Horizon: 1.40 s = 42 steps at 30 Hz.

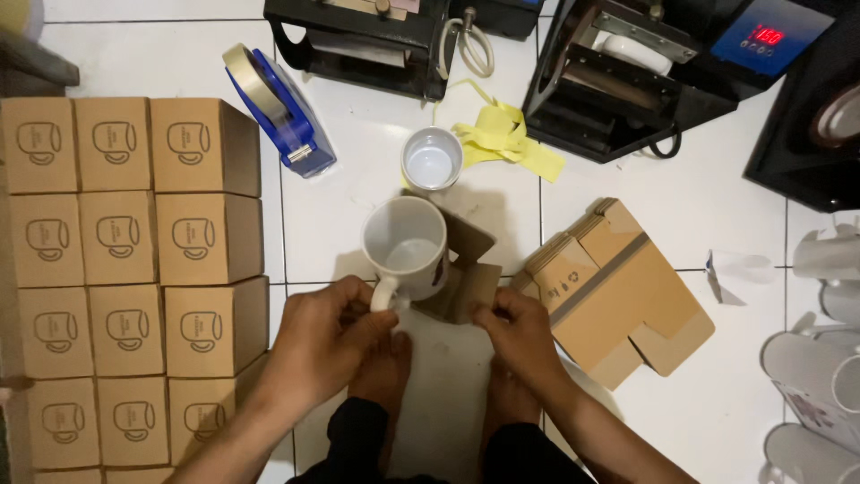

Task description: The person places a white mug into a small cardboard box and folds the flaps to close it. They then pick up a mug with a printed image and compare it to a printed transfer sheet before placing the mug down.

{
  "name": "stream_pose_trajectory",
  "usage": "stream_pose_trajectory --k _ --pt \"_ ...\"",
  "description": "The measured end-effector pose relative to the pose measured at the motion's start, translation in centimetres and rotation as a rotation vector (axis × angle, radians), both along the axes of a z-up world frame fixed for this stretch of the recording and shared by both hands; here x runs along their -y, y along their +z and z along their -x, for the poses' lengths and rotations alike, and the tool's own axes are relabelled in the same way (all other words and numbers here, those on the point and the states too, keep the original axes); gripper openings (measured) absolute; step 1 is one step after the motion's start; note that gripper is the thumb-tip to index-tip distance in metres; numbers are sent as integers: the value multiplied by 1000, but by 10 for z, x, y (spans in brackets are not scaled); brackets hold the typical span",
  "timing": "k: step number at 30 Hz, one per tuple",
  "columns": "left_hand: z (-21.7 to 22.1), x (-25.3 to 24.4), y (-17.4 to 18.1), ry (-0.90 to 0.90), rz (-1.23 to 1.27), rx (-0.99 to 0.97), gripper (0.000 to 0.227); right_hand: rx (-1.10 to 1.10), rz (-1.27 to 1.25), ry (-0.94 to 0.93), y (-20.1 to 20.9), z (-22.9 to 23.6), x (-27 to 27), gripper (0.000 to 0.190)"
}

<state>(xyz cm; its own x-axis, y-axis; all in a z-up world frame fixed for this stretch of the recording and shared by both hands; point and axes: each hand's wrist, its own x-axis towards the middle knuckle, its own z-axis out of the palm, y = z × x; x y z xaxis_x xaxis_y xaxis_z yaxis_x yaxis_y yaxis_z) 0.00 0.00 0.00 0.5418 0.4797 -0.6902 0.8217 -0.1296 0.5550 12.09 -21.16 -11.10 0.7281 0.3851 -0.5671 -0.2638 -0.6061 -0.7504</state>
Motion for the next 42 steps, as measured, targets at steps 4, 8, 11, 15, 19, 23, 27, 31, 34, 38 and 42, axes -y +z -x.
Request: stream_pose_trajectory --k 4,8,11,15,19,23,27,31,34,38,42 --pt "7 9 -27 16 -51 72 14 -6 -51 63 11 9 -10 22" --pt "11 25 -50 24 -78 132 15 132 -201 187 14 22 -16 50" --pt "29 34 -80 53 -226 255 20 131 -275 313 6 32 -11 47" --pt "42 41 -112 -3 -310 275 29 187 -264 384 -5 41 -11 42" --pt "49 50 -155 -146 -555 193 39 203 -304 416 -14 41 -13 40" --pt "40 44 -130 -275 -386 332 35 136 -365 280 -9 29 -13 43" --pt "56 43 -124 -361 -459 513 22 159 -321 260 -7 7 -9 35" --pt "55 3 -113 -112 -522 498 45 134 -89 0 -11 -7 -2 12" --pt "25 -7 -85 79 -94 359 109 60 -133 -20 -3 3 -17 32" --pt "-4 12 -63 51 192 311 115 -90 -99 53 -8 26 -25 67" --pt "6 13 -79 46 183 330 82 29 30 112 -15 18 -28 57"
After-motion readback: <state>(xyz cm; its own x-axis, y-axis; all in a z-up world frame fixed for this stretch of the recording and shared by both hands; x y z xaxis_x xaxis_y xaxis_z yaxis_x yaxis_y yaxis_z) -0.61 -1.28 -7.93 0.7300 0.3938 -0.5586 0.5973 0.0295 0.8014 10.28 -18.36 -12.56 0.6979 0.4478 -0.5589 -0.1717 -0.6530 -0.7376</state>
